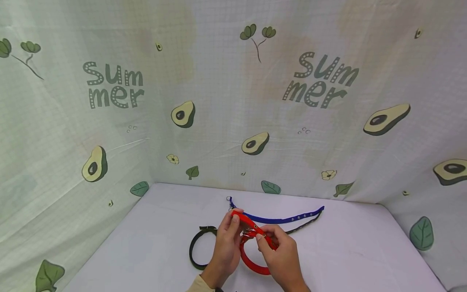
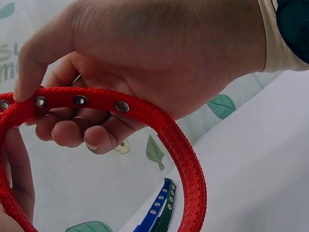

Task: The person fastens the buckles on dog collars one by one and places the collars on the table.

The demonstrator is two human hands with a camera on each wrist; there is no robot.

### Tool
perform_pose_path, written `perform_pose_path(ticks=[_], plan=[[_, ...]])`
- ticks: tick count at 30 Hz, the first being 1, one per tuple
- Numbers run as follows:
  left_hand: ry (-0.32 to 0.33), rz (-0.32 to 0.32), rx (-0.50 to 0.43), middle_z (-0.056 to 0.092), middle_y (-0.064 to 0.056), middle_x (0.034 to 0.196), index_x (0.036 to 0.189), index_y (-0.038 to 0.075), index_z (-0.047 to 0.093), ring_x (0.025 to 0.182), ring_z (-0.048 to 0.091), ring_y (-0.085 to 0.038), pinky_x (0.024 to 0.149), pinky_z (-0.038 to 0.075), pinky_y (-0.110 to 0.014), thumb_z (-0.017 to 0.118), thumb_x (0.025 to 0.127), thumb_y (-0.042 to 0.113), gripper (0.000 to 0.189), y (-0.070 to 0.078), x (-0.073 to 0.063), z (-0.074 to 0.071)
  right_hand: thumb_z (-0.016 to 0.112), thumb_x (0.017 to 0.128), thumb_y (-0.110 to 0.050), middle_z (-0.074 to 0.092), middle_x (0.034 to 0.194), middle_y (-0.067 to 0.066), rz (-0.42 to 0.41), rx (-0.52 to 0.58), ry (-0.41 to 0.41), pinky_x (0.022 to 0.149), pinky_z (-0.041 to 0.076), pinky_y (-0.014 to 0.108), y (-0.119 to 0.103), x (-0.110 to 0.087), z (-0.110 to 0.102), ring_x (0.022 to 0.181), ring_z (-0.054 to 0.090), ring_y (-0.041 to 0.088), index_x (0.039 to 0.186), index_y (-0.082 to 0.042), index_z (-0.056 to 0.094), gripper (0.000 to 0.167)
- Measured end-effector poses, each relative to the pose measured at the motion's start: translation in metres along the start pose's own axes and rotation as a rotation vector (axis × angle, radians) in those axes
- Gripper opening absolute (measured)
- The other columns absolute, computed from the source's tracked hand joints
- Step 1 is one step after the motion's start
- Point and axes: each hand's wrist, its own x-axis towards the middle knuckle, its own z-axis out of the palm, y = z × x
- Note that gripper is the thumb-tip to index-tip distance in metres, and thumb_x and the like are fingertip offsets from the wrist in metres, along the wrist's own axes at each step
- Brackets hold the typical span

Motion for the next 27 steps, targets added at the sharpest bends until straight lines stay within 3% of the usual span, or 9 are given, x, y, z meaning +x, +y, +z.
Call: perform_pose_path(ticks=[7,11,14,17,23,27], plan=[[-0.033,-0.005,0.049,0.064,-0.018,0.117,0.133,0.009,0.057,0.108,0.061,-0.027,0.094,0.050,-0.040,0.057,0.103,0.034,0.039,0.0017,-0.0010,-0.0004,0.071,0.094,-0.009,0.069,0.084,0.005,0.033,0.017,-0.004,0.061,0.057,0.030,0.0017,0.0001,0.0015,0.067,0.065,0.018,0.108,-0.006,0.063,0.016],[-0.104,-0.019,0.097,0.065,-0.013,0.116,0.131,0.004,0.058,0.110,0.061,-0.027,0.096,0.051,-0.038,0.057,0.103,0.031,0.039,0.0024,-0.0001,-0.0017,0.069,0.096,-0.011,0.065,0.080,0.007,0.037,0.042,0.041,0.056,0.055,0.029,0.0029,-0.0017,0.0011,0.063,0.062,0.022,0.107,-0.004,0.062,0.015],[-0.190,-0.020,0.189,0.065,-0.011,0.117,0.129,0.002,0.060,0.108,0.062,-0.025,0.093,0.052,-0.033,0.059,0.102,0.026,0.036,0.0024,0.0001,-0.0027,0.066,0.098,-0.011,0.063,0.078,0.009,0.032,0.093,0.086,0.054,0.054,0.029,0.0037,-0.0019,-0.0004,0.060,0.060,0.022,0.108,-0.001,0.062,0.015],[-0.234,-0.017,0.283,0.067,-0.008,0.116,0.127,0.002,0.063,0.101,0.065,-0.020,0.087,0.055,-0.029,0.064,0.099,0.022,0.034,0.0008,-0.0006,-0.0018,0.063,0.100,-0.012,0.061,0.078,0.012,0.045,0.166,0.121,0.053,0.054,0.029,0.0033,-0.0003,-0.0025,0.059,0.059,0.024,0.110,0.000,0.060,0.016],[-0.155,-0.023,0.368,0.066,-0.001,0.089,0.116,0.011,0.071,0.072,0.059,-0.012,0.062,0.050,-0.020,0.071,0.095,0.024,0.025,-0.0020,-0.0041,0.0039,0.061,0.101,-0.010,0.069,0.088,0.009,0.050,0.280,0.162,0.058,0.057,0.028,0.0028,0.0020,-0.0056,0.064,0.063,0.022,0.115,0.003,0.060,0.019],[-0.137,-0.017,0.376,0.064,0.000,0.087,0.114,0.013,0.073,0.071,0.053,-0.012,0.059,0.045,-0.019,0.071,0.095,0.025,0.022,-0.0016,-0.0066,0.0068,0.062,0.099,-0.006,0.072,0.101,0.006,0.010,0.281,0.200,0.060,0.057,0.027,0.0033,0.0019,-0.0059,0.068,0.066,0.022,0.119,0.001,0.063,0.021]])
